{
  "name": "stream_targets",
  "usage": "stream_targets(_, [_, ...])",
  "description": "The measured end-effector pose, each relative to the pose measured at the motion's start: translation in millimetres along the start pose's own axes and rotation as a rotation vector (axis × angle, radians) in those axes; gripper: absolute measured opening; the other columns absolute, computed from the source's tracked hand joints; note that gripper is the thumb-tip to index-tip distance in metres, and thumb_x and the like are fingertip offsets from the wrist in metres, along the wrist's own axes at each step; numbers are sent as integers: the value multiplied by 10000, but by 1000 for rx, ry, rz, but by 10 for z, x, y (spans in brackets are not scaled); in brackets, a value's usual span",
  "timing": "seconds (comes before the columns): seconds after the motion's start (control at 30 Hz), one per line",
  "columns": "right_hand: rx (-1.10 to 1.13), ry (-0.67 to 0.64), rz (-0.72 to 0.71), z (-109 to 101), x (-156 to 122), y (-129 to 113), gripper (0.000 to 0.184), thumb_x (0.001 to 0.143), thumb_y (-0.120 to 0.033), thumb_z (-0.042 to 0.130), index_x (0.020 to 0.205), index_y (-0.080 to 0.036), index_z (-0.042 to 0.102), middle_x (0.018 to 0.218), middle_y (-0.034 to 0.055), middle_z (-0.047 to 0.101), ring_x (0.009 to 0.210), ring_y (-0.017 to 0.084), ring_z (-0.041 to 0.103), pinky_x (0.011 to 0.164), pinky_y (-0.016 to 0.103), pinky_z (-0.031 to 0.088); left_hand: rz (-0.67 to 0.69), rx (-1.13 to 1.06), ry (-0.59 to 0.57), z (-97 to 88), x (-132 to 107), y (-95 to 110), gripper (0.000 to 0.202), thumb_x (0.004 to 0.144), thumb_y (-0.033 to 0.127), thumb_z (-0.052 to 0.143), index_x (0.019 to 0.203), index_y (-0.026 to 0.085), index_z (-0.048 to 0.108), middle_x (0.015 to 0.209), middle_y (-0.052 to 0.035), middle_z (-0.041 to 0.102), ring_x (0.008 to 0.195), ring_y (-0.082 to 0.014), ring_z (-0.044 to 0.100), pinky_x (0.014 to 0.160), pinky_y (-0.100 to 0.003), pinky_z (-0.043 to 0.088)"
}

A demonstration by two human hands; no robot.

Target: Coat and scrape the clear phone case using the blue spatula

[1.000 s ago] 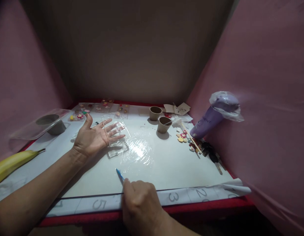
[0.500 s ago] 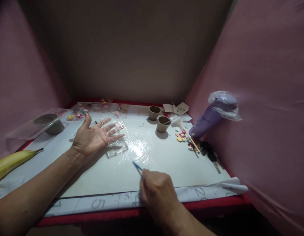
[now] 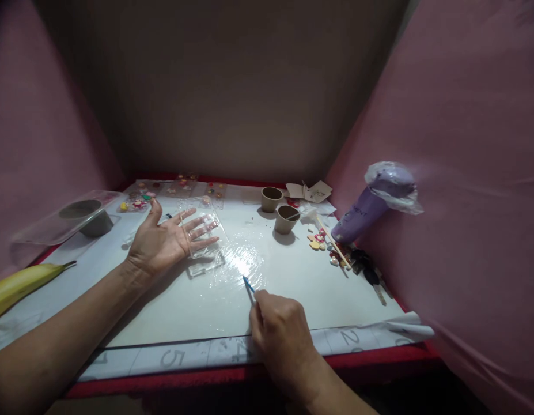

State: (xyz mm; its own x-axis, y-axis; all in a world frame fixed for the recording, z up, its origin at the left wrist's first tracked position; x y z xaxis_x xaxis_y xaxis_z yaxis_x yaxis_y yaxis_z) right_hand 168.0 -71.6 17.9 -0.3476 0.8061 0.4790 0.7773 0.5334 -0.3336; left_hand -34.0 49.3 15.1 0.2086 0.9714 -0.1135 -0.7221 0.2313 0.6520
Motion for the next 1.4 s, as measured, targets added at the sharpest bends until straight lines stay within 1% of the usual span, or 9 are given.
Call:
stream_targets(0.1, [51,21,7,-73,-10,-33,225,847,-74,435,694,-160,576,538,-9,558,465,104,515,520,238,320,-2,-5,5,7,-3,-5,970,818,739,403,1538,208,28,1581,-243,119,1361,-429,355,998,-643,389])
stream_targets(0.27, [90,0,-142,144,-25,-333,274,854,-68,393,661,-165,560,521,9,562,454,117,507,501,259,306,3,15,21,32,-12,-8,951,827,731,395,1537,206,43,1574,-250,145,1335,-431,395,982,-635,413])
stream_targets(0.5, [-72,56,33,-109,-7,215,235,854,-94,446,676,-151,587,504,-10,546,423,104,497,497,242,311,-4,30,6,62,-23,-10,948,828,735,380,1532,178,74,1574,-256,136,1323,-440,406,972,-625,434])
stream_targets(0.63, [39,51,-78,-52,-92,-94,240,880,-75,416,757,-145,611,581,16,602,504,125,574,539,242,356,-8,32,-6,85,-35,-1,940,842,727,356,1528,165,44,1581,-258,86,1325,-439,403,974,-629,430])
stream_targets(0.77, [-21,77,-231,89,-159,-346,261,860,-32,378,800,-118,617,525,17,569,450,139,527,489,272,308,-13,41,-25,100,-46,9,940,859,700,359,1525,164,-30,1587,-254,31,1331,-429,397,992,-629,413])
stream_targets(0.9, [-111,90,-99,-56,-108,12,285,861,-39,401,663,-152,573,487,2,534,410,120,483,487,272,297,-21,39,-30,107,-50,2,938,852,717,345,1528,179,-20,1587,-249,48,1338,-420,393,1002,-628,404])
stream_targets(1.0, [-108,94,-50,-171,-71,120,241,871,-72,433,715,-148,600,521,1,564,446,122,522,506,262,317,-23,45,-52,130,-58,-8,927,856,712,348,1528,169,11,1584,-253,67,1337,-421,395,1007,-621,403])
stream_targets(1.23, [6,53,-213,172,-34,-406,278,836,-32,377,705,-145,594,505,11,549,434,134,483,476,288,287,-8,62,-53,127,-63,-14,917,869,695,354,1522,175,-24,1590,-239,54,1336,-410,400,1015,-629,390])
stream_targets(1.4, [-87,91,-96,33,3,18,278,857,-54,405,652,-155,564,493,2,535,418,115,467,486,274,278,-21,55,-48,108,-48,-23,941,841,728,366,1528,175,37,1573,-264,123,1334,-424,401,1002,-622,405])
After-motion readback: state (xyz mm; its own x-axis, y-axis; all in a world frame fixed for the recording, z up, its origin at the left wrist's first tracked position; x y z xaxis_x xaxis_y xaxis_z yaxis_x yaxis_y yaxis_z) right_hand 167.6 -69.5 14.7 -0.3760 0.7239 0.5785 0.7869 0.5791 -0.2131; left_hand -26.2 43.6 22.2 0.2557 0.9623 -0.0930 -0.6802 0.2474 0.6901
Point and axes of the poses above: each hand's wrist, its own x-axis towards the middle knuckle, its own z-axis out of the palm, y = z × x, the point moved 6 cm from there along x, towards the middle knuckle
